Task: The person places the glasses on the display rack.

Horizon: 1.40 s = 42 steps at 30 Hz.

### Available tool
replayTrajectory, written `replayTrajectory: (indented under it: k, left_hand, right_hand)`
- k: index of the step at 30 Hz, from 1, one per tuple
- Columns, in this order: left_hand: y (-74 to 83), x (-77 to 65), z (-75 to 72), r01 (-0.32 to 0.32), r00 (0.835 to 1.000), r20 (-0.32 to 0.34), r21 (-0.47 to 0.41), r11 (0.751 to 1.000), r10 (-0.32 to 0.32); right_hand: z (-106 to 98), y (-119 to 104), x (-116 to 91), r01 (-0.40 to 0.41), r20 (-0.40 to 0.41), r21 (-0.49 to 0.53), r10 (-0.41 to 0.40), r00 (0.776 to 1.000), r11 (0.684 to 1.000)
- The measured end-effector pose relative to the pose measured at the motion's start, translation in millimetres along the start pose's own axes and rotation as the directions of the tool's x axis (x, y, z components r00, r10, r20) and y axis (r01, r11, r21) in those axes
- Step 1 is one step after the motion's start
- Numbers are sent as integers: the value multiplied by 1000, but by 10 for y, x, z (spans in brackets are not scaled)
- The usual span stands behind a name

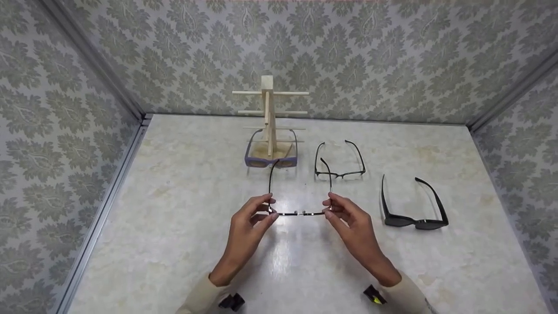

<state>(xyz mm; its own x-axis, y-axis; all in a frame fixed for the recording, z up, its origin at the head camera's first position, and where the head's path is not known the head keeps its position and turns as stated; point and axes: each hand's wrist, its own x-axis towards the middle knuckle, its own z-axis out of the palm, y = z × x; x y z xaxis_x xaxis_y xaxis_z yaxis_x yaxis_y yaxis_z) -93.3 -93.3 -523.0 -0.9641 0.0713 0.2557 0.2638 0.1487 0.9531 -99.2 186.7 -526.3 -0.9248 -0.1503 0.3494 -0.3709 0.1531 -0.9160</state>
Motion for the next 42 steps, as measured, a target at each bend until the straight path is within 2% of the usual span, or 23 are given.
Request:
replayTrajectory:
  k: [13,22,28,34,42]
  left_hand:
    - [100,73,-161,-34,998,-50,9,999,35]
    - [156,168,-271,-54,997,-60,22,998,55]
    - [159,252,-331,-51,997,-57,72,996,55]
    - [140,340,-378,-76,995,-51,136,988,83]
    - [154,467,-438,-93,994,-36,166,982,100]
  right_hand:
    - [108,-99,219,27,44,2,-27,999,1000]
    - [184,-133,364,34,53,12,-35,998,999]
    - [228,-145,456,-2,49,23,1,999,1000]
    - [256,-134,547,-3,50,27,2,999,1000]
    - [284,-140,673,-10,39,35,9,999,999]
